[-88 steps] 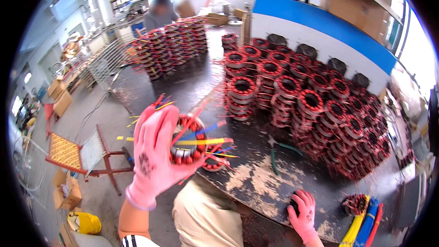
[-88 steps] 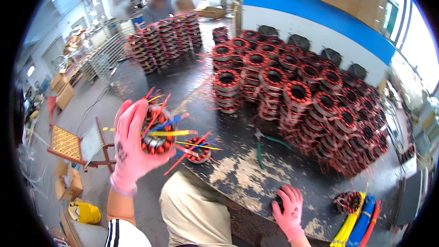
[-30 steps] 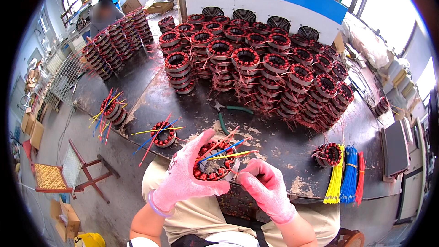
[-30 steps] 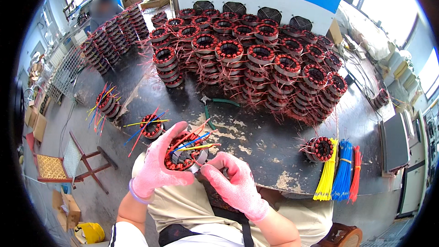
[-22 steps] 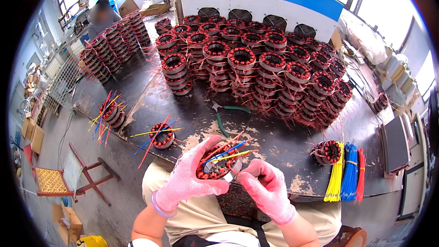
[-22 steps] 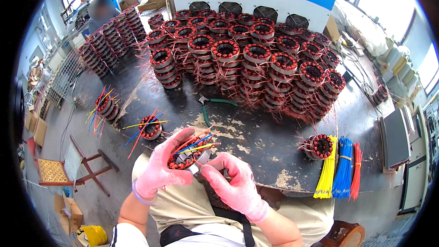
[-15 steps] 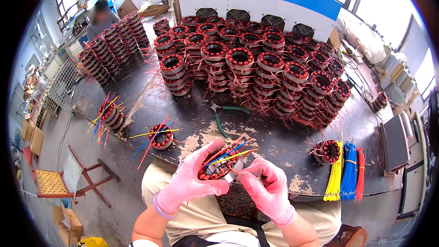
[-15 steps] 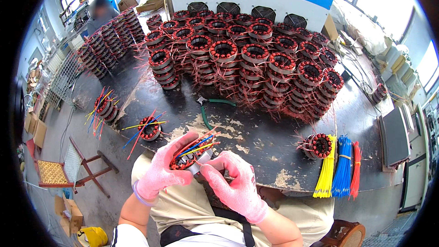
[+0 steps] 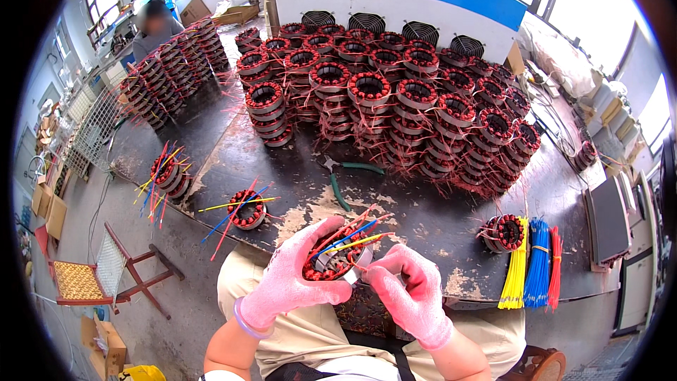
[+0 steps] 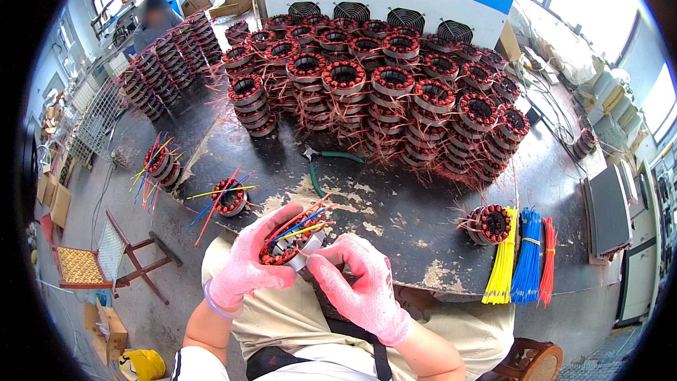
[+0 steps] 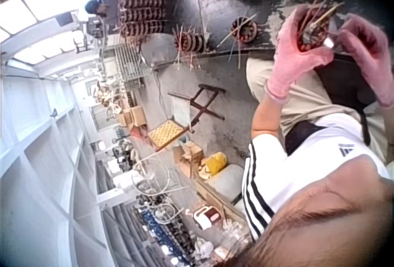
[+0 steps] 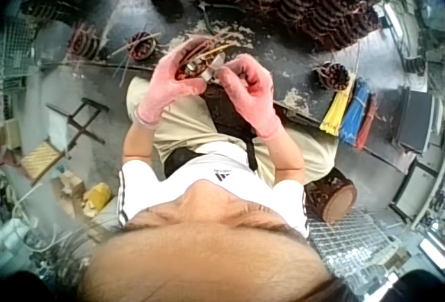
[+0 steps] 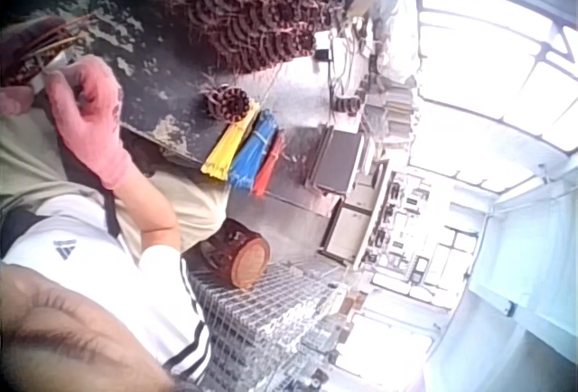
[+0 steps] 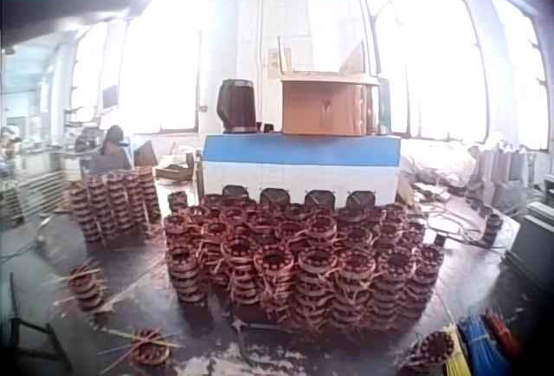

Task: The person secures wires to an electric motor stator using plastic zip ties, tightening them by hand and trimming the ends with wire cutters.

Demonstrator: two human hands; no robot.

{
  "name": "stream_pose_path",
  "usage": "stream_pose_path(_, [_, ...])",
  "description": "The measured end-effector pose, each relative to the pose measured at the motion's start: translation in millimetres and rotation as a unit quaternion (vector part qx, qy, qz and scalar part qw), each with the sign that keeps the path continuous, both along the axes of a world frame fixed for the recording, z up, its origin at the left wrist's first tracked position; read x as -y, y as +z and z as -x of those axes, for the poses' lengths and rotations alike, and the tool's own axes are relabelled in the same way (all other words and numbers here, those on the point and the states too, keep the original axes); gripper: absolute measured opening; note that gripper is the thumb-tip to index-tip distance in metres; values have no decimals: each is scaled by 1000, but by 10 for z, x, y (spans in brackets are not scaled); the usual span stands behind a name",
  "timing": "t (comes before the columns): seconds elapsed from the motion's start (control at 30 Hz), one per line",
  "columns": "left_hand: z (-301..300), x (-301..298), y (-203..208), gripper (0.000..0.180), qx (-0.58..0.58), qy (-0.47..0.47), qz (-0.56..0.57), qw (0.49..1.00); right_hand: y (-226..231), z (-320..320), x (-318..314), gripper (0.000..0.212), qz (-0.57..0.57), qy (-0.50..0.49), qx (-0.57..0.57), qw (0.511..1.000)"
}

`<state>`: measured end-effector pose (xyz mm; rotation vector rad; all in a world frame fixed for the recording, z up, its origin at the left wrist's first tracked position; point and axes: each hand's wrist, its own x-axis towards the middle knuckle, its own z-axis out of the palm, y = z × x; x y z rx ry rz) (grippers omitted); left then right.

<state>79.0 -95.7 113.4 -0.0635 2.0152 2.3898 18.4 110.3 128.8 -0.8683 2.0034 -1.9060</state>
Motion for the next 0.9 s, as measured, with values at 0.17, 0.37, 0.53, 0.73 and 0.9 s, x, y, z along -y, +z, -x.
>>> stream_pose_path(0.17, [-10,-8,-52,107,-21,25,20,999,-8,-12,1,6,9,0,3,1000])
stream_pose_path(0.37, [0,76,-92,112,-108,75,234,963,-28,-19,-10,5,-5,-1,-4,1000])
stream_pose_path(0.53, [-22,113,37,113,-173,99,413,889,-85,-19,-9,6,-14,-13,-4,1000])
stream_pose_path(0.73, [-46,109,60,113,-197,124,465,854,-160,-5,-17,9,-8,-4,-6,1000])
stream_pose_path(0.9, [-69,41,151,105,-243,173,534,791,-175,-21,3,9,-8,-4,29,1000])
